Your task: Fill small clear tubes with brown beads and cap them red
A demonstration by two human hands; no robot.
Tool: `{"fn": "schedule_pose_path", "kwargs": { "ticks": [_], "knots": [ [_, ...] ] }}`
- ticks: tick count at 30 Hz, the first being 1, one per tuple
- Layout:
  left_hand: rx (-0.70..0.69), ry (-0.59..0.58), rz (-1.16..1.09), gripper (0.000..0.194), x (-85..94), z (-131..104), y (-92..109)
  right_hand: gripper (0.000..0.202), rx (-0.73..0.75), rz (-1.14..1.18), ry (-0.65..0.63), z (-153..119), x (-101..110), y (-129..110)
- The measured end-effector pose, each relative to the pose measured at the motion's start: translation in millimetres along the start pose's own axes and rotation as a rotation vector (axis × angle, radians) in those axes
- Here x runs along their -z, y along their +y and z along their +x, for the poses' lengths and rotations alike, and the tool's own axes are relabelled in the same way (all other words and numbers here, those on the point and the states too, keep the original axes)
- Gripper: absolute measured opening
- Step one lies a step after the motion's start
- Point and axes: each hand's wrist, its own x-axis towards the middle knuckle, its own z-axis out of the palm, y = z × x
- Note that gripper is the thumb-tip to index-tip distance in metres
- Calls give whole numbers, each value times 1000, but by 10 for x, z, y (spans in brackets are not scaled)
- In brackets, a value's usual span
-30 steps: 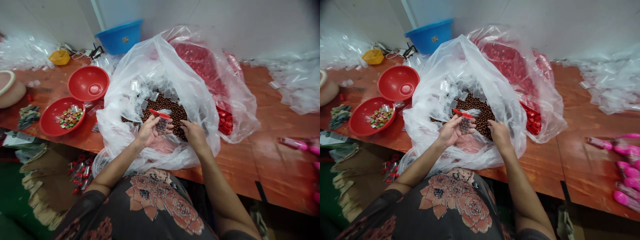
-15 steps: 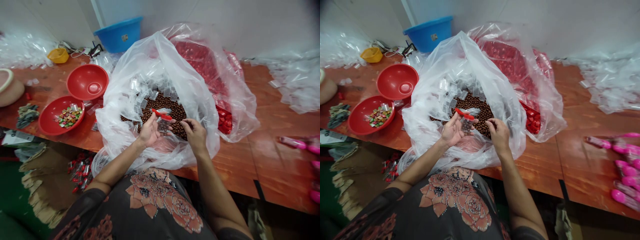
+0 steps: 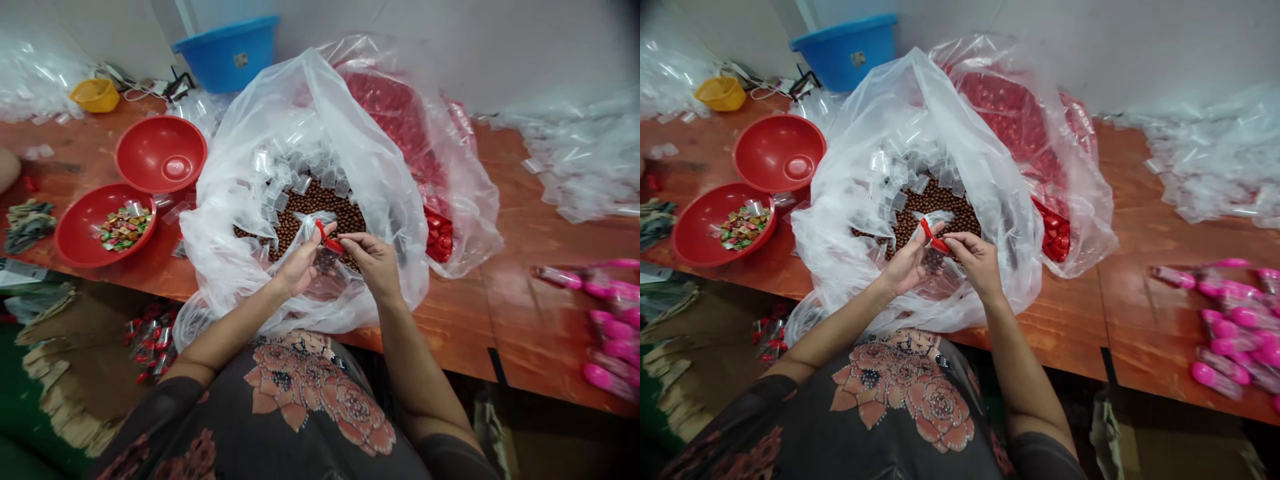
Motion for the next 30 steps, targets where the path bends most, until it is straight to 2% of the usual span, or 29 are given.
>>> {"fn": "schedule_pose_path", "kwargs": {
  "ticks": [4,7,9,11,16,19,22,26,28,30],
  "knots": [
    [17,49,-42,53,-47,-8,45,30,201,-225,-120,-31,94,39],
    [13,71,-109,48,-84,5,55,57,385,-394,-197,-44,121,73],
    [19,88,-142,44,-102,15,41,64,448,-444,-218,-54,111,98],
    [28,112,-169,40,-113,22,8,58,464,-446,-189,-73,82,121],
    [32,134,-205,33,-107,15,-106,32,405,-313,-11,-155,-36,177],
    [22,159,-189,34,-91,3,-116,27,356,-270,-16,-184,-83,220],
    [16,138,-180,39,-76,0,-58,44,371,-305,-76,-162,-66,262],
    [0,131,-148,45,-87,5,43,98,457,-457,-119,-76,19,237],
    [-29,157,-130,43,-105,8,63,100,513,-571,-181,-36,53,179],
    [-55,166,-92,40,-112,15,60,88,570,-678,-241,-15,69,113]
  ]
}}
